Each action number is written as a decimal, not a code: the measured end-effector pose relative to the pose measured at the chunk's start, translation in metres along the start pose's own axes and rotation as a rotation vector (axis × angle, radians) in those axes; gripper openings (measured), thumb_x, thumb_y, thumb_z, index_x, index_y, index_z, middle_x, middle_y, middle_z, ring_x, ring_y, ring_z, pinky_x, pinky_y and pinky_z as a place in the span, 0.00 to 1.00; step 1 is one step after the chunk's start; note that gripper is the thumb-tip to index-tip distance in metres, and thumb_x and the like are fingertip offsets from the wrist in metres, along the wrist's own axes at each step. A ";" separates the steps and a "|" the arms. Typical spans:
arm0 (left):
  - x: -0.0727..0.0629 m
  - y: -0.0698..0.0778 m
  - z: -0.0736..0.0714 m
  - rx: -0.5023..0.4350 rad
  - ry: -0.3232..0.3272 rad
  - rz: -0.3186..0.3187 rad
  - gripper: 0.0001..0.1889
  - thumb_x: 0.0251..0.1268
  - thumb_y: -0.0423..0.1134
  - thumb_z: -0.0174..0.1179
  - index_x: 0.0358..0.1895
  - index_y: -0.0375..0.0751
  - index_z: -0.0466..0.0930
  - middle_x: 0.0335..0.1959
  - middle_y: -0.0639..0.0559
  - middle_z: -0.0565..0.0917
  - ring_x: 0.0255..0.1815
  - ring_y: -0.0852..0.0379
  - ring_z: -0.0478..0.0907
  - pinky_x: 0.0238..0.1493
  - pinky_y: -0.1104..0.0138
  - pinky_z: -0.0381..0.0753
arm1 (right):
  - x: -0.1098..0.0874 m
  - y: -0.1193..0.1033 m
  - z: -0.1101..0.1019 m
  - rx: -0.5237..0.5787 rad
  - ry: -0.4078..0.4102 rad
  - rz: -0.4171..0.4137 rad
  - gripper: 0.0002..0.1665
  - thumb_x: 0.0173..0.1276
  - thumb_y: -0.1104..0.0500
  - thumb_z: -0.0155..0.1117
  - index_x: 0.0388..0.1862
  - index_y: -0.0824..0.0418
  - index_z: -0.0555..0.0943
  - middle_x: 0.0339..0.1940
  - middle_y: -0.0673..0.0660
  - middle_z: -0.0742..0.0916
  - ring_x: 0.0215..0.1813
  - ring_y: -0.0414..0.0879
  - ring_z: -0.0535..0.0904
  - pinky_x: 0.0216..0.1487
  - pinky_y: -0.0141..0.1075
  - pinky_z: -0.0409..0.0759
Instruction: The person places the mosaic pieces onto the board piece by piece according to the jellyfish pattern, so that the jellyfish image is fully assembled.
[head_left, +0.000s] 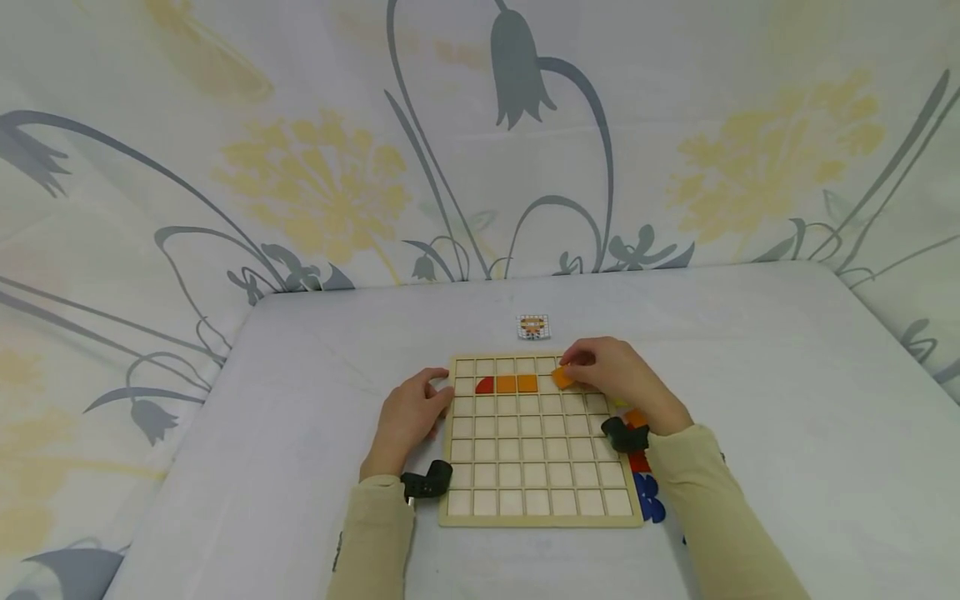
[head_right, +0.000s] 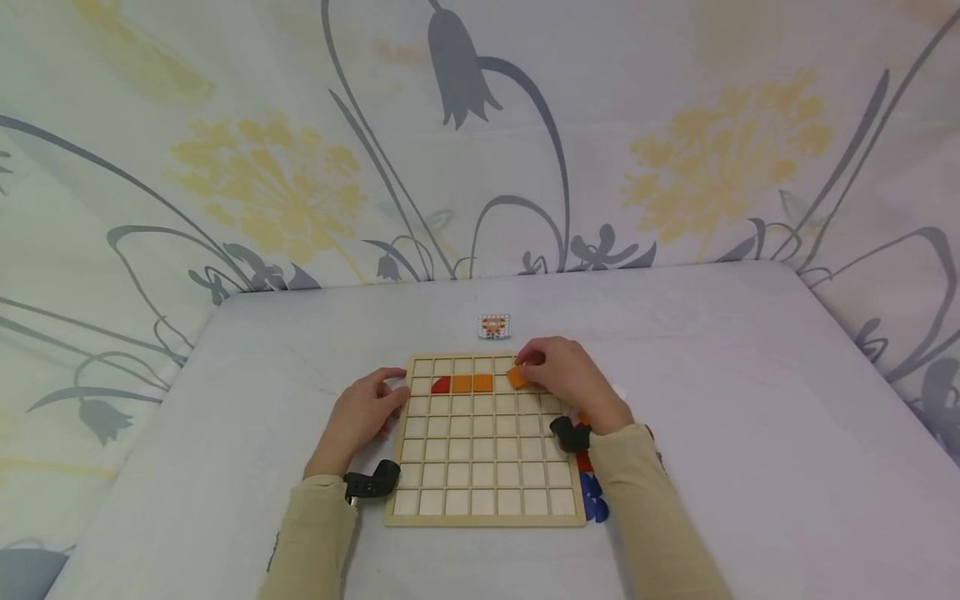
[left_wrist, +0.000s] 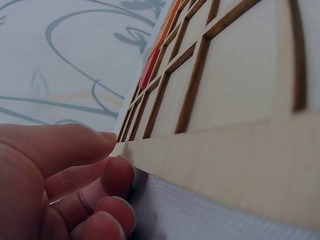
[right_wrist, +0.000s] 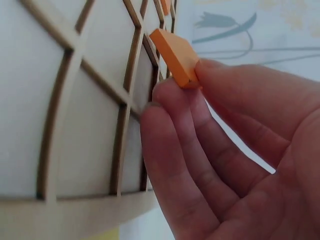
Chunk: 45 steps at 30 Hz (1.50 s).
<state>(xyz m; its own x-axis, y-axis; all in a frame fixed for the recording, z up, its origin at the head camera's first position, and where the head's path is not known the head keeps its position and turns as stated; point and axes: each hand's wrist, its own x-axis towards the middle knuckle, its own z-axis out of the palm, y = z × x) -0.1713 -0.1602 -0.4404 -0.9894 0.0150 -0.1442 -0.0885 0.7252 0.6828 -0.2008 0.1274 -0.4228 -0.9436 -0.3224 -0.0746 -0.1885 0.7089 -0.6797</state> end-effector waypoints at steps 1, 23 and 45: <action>0.000 0.000 0.000 -0.001 -0.002 0.000 0.19 0.60 0.47 0.53 0.55 0.49 0.72 0.20 0.55 0.75 0.09 0.57 0.71 0.18 0.67 0.68 | 0.000 -0.001 0.001 0.006 0.002 0.004 0.09 0.61 0.55 0.60 0.38 0.57 0.80 0.33 0.51 0.82 0.36 0.45 0.75 0.43 0.42 0.72; 0.002 -0.002 0.000 0.014 -0.006 0.006 0.20 0.60 0.47 0.53 0.55 0.48 0.72 0.20 0.56 0.75 0.09 0.58 0.71 0.19 0.67 0.69 | 0.001 -0.014 0.018 -0.016 -0.009 0.012 0.07 0.60 0.56 0.60 0.36 0.57 0.79 0.30 0.49 0.81 0.33 0.44 0.74 0.38 0.39 0.72; 0.002 -0.001 -0.001 0.021 0.004 0.002 0.19 0.60 0.47 0.52 0.55 0.48 0.72 0.20 0.56 0.75 0.10 0.58 0.71 0.19 0.67 0.69 | 0.001 -0.012 0.010 -0.027 -0.061 -0.053 0.12 0.63 0.53 0.57 0.42 0.57 0.79 0.30 0.48 0.80 0.33 0.43 0.73 0.39 0.38 0.71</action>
<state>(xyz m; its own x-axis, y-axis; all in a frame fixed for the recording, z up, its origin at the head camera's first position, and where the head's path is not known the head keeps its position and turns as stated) -0.1731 -0.1620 -0.4407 -0.9901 0.0139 -0.1398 -0.0839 0.7393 0.6682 -0.1962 0.1117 -0.4220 -0.9140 -0.3970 -0.0838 -0.2457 0.7059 -0.6643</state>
